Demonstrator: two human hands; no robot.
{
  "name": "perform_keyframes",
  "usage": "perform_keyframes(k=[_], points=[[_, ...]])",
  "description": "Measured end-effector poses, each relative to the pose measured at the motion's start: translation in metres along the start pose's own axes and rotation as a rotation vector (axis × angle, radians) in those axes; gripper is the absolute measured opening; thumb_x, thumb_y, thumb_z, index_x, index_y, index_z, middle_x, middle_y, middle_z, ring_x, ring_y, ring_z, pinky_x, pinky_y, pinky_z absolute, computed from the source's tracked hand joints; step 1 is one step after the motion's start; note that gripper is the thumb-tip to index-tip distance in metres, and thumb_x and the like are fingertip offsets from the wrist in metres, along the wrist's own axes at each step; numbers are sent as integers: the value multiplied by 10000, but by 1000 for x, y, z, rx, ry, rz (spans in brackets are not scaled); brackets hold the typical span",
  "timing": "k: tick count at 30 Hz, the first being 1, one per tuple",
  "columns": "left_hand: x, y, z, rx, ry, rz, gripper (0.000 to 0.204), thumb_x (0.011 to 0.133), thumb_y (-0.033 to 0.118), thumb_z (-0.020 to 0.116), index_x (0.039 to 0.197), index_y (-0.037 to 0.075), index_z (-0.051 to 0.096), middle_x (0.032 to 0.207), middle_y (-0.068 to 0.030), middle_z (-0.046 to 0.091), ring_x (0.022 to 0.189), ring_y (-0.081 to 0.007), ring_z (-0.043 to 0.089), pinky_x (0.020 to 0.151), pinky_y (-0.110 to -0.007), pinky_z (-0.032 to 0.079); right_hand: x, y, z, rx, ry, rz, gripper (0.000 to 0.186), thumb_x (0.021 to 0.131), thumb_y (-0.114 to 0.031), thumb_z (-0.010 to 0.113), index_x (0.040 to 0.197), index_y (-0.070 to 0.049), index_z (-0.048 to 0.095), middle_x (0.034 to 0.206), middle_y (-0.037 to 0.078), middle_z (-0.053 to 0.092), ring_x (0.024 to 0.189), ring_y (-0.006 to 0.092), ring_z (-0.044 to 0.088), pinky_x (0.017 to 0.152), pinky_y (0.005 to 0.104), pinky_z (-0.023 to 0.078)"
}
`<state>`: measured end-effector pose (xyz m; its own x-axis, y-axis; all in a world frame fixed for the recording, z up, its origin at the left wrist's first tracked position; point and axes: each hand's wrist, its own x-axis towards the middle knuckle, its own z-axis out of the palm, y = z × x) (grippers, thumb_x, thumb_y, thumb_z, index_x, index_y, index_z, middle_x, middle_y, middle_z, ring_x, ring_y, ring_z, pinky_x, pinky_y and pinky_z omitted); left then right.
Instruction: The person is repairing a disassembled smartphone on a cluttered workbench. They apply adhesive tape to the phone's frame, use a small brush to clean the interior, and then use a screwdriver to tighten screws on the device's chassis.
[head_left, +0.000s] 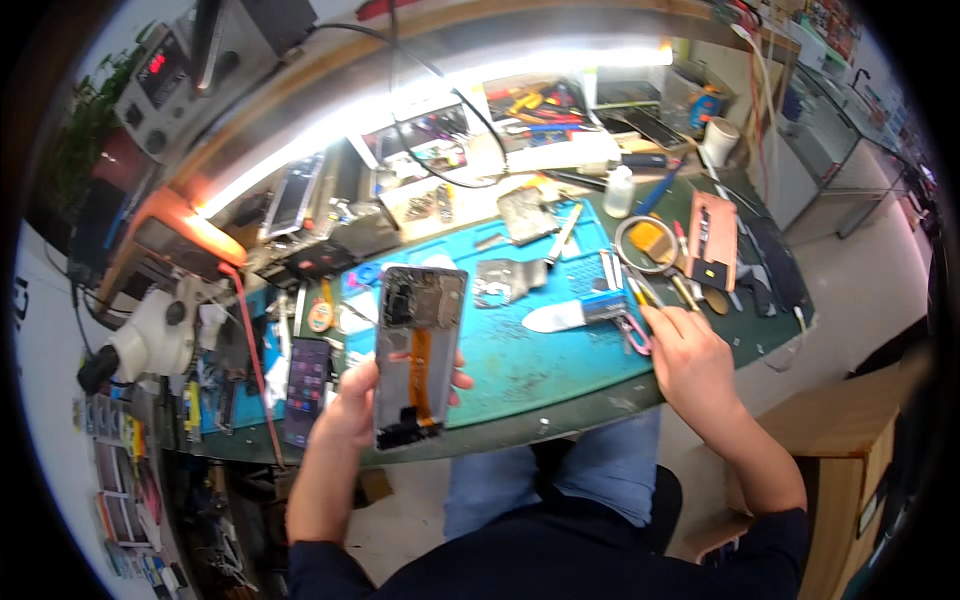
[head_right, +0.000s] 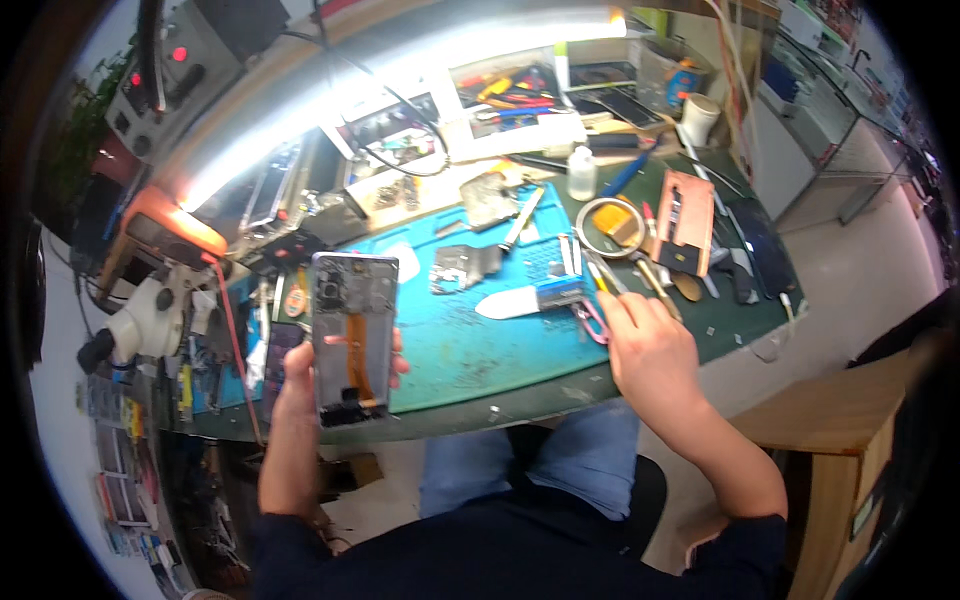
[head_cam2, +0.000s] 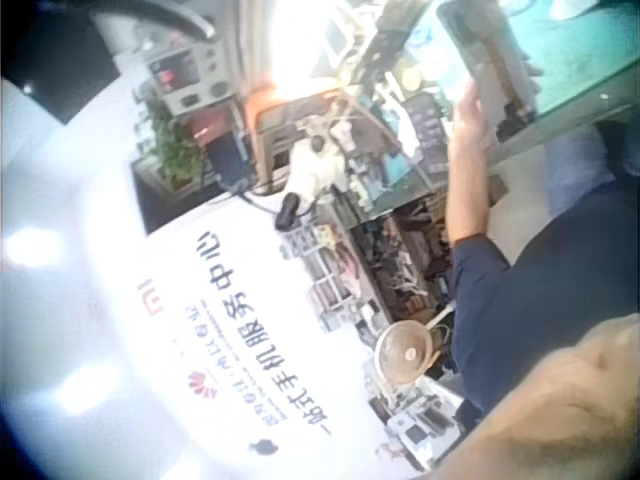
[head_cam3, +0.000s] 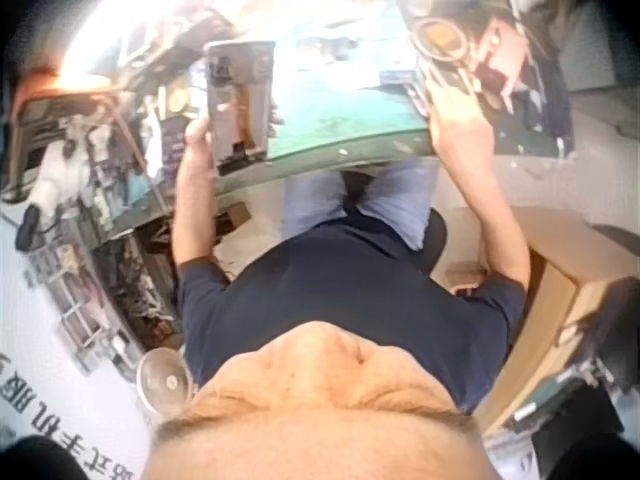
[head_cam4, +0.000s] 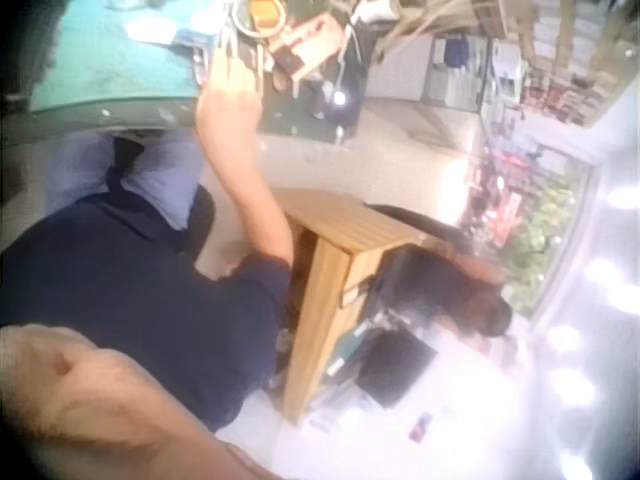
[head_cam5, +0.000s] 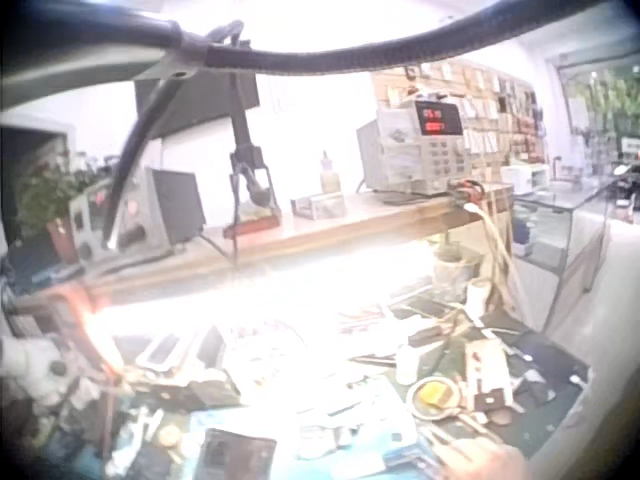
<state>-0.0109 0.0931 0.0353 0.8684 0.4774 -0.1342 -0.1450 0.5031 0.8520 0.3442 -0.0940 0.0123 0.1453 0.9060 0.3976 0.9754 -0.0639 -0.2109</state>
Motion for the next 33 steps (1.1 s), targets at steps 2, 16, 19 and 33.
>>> perform_keyframes(k=[2, 16, 19, 33], points=[[3, -16, -12, -194, -143, 23, 1048, 934, 709, 692, 1586, -63, 411, 1476, -265, 562, 1297, -396, 654, 1029, -491, 610, -1, 1, 5, -44, -20, 16, 420, 855, -46, 746, 1273, -58, 712, 1063, 85, 665, 971, 286, 671, 837, 402, 580], [4, -45, -5, -422, -103, -151, 1149, 870, 726, 767, 1623, -40, 357, 1525, -265, 519, 1384, -421, 592, 1088, -566, 578, -2, 20, -44, 655, -189, 399, 314, 905, 63, 596, 1156, 10, 777, 949, 117, 635, 764, 209, 630, 700, 327, 505], [2, -50, -4, -502, -116, -193, 1142, 879, 701, 772, 1637, -34, 337, 1558, -266, 496, 1432, -429, 552, 1145, -603, 530, 3, 7, -40, 611, -195, 457, 283, 936, 65, 605, 1162, 12, 768, 989, 104, 640, 775, 185, 631, 698, 316, 506], [9, 13, 15, 988, 179, -292, 292, 1087, 244, 674, 1205, -11, 751, 1012, -69, 763, 902, -87, 635, 812, -293, 539, -58, 24, -34, 309, 190, 451, 238, 995, -38, 709, 1228, -41, 757, 1008, 77, 718, 763, 153, 663, 634, 280, 519]])
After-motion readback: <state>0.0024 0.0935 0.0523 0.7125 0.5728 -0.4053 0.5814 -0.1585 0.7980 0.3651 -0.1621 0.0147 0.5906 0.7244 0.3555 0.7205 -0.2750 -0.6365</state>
